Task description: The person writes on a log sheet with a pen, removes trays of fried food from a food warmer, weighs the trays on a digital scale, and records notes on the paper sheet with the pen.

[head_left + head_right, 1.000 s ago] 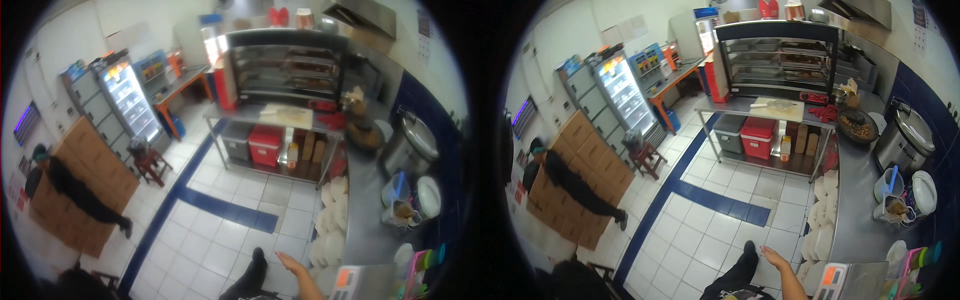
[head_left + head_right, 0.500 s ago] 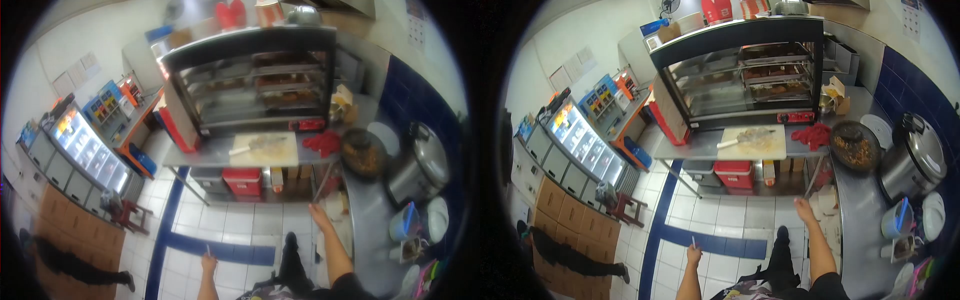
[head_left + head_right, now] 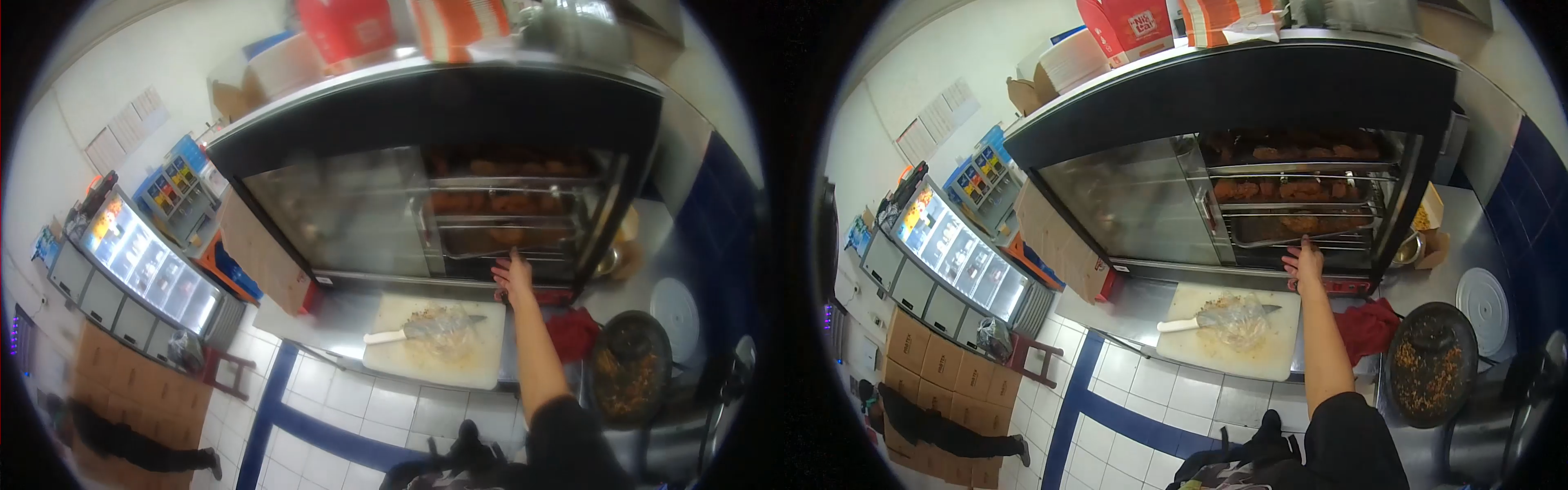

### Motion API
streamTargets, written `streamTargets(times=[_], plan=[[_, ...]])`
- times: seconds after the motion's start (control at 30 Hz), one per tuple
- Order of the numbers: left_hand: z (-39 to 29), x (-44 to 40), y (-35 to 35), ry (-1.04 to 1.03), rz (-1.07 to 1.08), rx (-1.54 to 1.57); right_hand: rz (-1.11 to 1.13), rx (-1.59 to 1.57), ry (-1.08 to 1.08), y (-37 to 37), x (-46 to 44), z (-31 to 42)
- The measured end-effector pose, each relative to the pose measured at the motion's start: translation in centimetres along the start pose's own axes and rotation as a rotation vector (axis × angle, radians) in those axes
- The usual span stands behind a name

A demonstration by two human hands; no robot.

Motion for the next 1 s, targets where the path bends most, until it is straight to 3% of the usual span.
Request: streamTargets(times=[0.2, 0.27, 0.37, 0.47, 0.53, 0.6, 0.67, 0.77, 0.8, 0.87, 0.93, 1.0], plan=[[-4.0, -1.4, 1.0, 0.005, 0.002, -0.036, -0.118, 0.017, 0.049, -3.4, -1.6, -1.5], [-5.0, -2.3, 1.5, -0.025, -0.004, -0.070, 0.006, -0.066, 0.077, -4.8, -2.2, -2.2], [-6.2, -4.5, 2.3, -0.111, -0.020, -0.164, -0.035, -0.021, 0.109, -6.2, -2.8, -2.7], [-7.4, -7.2, 3.9, -0.298, -0.094, -0.325, -0.079, 0.030, 0.126, -5.9, -1.5, -1.7], [-9.1, -9.9, 5.6, -0.557, -0.278, -0.516, 0.089, 0.287, -0.073, -5.8, -0.4, -0.1], [-12.2, -13.1, 7.5, -0.746, -0.501, -0.593, -0.039, 0.287, 0.107, -4.0, 2.1, 3.9], [-16.0, -18.0, 8.0, -0.573, -0.358, -0.262, -0.255, 0.077, 0.315, -1.5, 4.7, 9.6], [-16.3, -21.9, 9.5, 0.061, 0.062, 0.590, -0.378, -0.108, 0.538, 0.2, 7.7, 18.1], [-17.0, -22.6, 9.8, 0.050, 0.063, 0.576, -0.376, -0.107, 0.554, 1.0, 7.7, 19.6], [-21.7, -23.5, 8.5, -0.635, -0.019, -0.559, -0.372, -0.128, 0.525, 1.6, 7.1, 22.0], [-23.7, -22.1, 7.2, -0.808, -0.034, -0.797, -0.346, -0.174, 0.615, 2.1, 6.3, 23.4], [-24.0, -22.7, 5.7, -0.685, 0.184, -0.635, -0.352, -0.151, 0.623, 1.2, 7.0, 24.2]])
Point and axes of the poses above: each hand's wrist, its own x-axis away from the middle knuckle, its own y-axis out of the back of the hand, z = x × y, the point moved 5 cm from there along -x, towards the middle knuckle, and after that the axes turned 7 degrees about z, right-handed, at the moved point
